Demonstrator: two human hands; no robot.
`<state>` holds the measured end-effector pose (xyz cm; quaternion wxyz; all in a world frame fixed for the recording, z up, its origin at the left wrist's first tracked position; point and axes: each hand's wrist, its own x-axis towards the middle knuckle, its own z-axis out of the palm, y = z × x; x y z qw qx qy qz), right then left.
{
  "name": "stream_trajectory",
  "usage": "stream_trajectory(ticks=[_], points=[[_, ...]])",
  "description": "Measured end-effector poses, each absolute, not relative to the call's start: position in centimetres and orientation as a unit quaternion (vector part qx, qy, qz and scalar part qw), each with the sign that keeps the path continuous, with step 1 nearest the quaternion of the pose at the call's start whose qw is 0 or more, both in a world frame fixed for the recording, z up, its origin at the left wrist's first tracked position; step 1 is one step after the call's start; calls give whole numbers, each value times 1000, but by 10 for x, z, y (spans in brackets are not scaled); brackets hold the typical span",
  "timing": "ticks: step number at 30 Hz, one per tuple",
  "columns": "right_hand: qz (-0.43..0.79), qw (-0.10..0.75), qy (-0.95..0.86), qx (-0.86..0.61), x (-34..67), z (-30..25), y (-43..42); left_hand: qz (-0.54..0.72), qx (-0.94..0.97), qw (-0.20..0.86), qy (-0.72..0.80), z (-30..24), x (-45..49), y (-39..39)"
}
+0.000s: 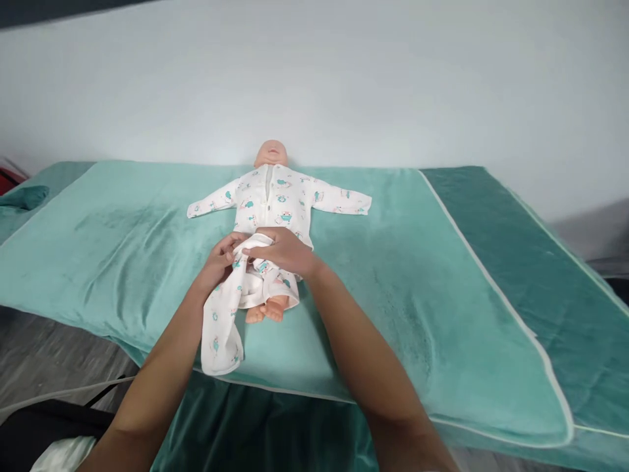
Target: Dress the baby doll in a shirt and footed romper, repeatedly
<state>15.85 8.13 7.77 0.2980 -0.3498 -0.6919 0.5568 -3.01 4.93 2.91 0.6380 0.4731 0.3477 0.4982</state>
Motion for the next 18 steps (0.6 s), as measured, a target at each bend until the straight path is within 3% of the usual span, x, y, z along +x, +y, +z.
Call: stream_trajectory(ticks=[10,18], points=[[679,352,-566,-306,170,75,81,447,495,620,412,36,-28,41],[689,352,-568,-278,174,72,83,556,452,542,439,51,-5,42]])
